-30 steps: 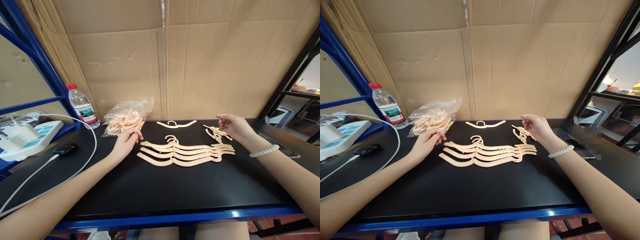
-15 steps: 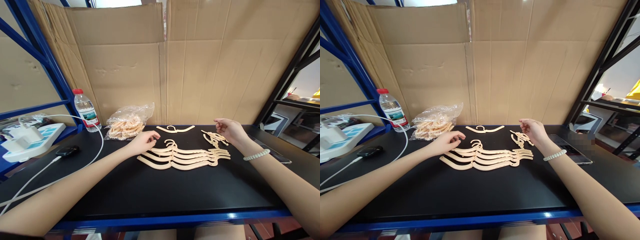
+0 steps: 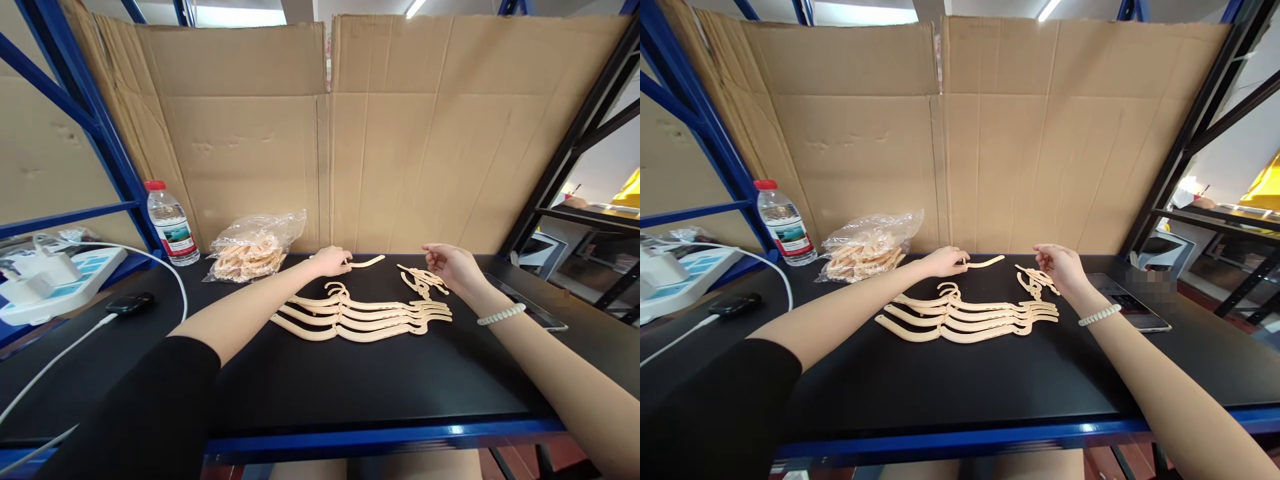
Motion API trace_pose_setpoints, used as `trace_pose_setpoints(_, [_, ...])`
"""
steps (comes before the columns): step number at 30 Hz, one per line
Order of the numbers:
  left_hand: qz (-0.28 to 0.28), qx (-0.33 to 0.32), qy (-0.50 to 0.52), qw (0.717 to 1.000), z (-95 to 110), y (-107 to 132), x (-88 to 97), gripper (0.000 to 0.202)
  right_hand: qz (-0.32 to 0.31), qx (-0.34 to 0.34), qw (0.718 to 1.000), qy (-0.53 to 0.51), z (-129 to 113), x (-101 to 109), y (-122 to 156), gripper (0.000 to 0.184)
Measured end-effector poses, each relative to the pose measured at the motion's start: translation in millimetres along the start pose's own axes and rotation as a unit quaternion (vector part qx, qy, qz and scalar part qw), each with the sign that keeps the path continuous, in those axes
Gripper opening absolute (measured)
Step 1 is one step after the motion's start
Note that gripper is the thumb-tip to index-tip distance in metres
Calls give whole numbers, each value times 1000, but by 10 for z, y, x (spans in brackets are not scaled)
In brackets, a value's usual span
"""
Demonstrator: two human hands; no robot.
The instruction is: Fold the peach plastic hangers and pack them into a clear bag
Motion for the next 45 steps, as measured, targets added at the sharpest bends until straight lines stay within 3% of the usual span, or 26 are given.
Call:
trace_pose_setpoints(6, [-25,23,-15,999,-15,-163,-138,34,1,14,1000,12,-19,16,-19,20])
trace_pose_setpoints(13, [2,17,-22,1000,0,-174,-201,32,-26,8,997,69,57,-57,6,19])
trace_pose_setpoints(19, [54,-24,-40,997,84,-10,-32,27,-42,18,986,162,46,-121,54,16])
trace_pose_setpoints(23, [114,-63,-78,988,276,156,150,21,-30,56,977,204,-9,-178,160,48])
trace_pose_setpoints(26, [155,-90,-110,978,462,318,258,22,-132,67,953,265,-25,-282,274,65])
trace_pose_setpoints(30, [186,-111,-140,966,654,560,336,28,-312,18,887,338,-6,-385,413,35])
trace_pose_setpoints(32, [197,-107,-148,963,702,679,340,33,-347,10,874,341,-16,-401,454,32])
trace_pose_setpoints(36, [230,-88,-151,957,739,902,283,39,-362,5,877,315,-27,-430,488,31])
trace_pose_setpoints(41, [341,-97,-19,935,793,1075,230,18,-324,33,896,303,-45,-435,486,30])
trace_pose_setpoints(43, [346,-65,81,932,798,1067,208,9,-311,42,902,297,-61,-432,492,30])
trace_pose_setpoints(45, [328,-10,225,918,788,1030,174,12,-298,45,909,289,-77,-434,507,31])
Point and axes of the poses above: each hand's wrist, its own y-axis away from the middle knuckle, its own x-axis out of the back of the hand, z = x × y, the point moved 3 cm from there along -y, towards the middle knuckle, and after that the axes turned 11 degrees about -x, right-handed, at the moved point
